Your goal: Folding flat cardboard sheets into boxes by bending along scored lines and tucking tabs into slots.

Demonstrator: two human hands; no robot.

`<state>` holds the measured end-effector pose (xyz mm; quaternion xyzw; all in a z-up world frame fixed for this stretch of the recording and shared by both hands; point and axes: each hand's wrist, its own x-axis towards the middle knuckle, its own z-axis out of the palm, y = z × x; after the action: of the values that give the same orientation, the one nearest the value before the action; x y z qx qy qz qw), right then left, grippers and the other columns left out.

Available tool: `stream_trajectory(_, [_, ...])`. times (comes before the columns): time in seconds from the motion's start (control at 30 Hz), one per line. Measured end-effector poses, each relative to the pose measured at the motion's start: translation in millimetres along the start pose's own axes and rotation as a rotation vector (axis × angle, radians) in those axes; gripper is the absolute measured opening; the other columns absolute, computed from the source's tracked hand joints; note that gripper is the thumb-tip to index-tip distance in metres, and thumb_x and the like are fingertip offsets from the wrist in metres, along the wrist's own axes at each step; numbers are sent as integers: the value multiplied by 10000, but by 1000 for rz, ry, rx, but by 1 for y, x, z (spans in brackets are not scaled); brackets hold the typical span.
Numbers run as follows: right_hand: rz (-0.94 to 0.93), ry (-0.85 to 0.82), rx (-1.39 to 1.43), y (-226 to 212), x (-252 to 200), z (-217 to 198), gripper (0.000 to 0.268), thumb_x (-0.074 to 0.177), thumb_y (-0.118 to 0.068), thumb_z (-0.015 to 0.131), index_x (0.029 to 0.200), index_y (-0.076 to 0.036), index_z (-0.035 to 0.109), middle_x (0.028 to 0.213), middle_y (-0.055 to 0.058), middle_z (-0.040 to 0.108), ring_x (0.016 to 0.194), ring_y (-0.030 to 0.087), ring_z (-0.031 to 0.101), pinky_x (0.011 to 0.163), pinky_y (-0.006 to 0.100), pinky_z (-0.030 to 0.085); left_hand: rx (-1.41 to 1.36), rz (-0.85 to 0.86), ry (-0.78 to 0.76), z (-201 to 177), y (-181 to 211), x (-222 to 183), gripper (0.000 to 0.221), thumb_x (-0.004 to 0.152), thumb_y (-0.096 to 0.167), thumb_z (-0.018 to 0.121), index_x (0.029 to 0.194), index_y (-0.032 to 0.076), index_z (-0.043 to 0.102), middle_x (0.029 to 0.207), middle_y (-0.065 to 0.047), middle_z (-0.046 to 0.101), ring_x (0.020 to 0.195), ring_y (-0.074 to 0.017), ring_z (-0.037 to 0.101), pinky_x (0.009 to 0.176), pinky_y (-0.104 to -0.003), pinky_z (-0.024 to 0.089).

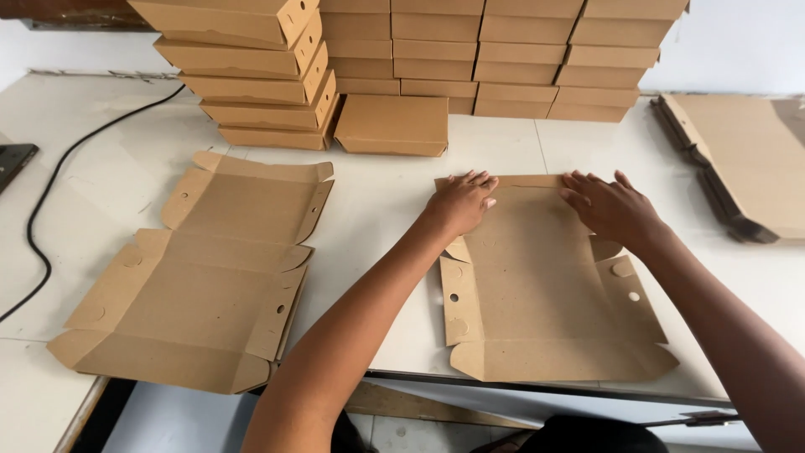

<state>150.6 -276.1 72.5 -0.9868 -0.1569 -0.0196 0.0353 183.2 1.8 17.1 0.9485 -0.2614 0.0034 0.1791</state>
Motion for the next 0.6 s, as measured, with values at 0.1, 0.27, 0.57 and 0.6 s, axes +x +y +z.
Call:
stream_trajectory(0.1, [36, -36, -49, -2, 2, -11, 576, 1117, -506, 273, 1535, -205, 531, 1572, 46, 532, 1483, 304, 451, 1266, 575, 221, -53, -45, 88, -38, 18, -16, 242, 1056, 266, 459, 1236, 160, 583, 1282, -139, 601, 1234, -373, 563, 1000, -604, 435])
stream_trajectory(0.27, [126, 118, -141, 5, 36, 19, 537, 1128, -494, 366, 1221, -164, 779, 1280, 22, 754, 1417, 229, 557, 1142, 492, 460, 5, -23, 307, -20, 2, 1, 53, 980, 164, 614, 983, 115, 632, 807, -166, 719, 789, -345, 770, 636, -467, 650])
stream_trajectory(0.57, [-210, 384, 281, -10, 35, 20, 319, 1022, -316, 669, 1271, -117, 683, 1130, 149, 683, 1182, 422, 643, 931, 548, 555, -83, -64, 315, -65, 30, -31, 455, 870, 207, 800, 1159, 62, 479, 997, -270, 679, 1014, -458, 696, 856, -578, 604])
stream_trajectory(0.6, [-235, 343, 269, -14, 30, 15, 299, 1026, -294, 656, 1252, -105, 705, 1164, 150, 682, 1196, 426, 641, 934, 558, 561, -24, -86, 280, -61, 28, -30, 391, 879, 275, 790, 1080, 77, 519, 1015, -216, 654, 1050, -419, 667, 880, -543, 580])
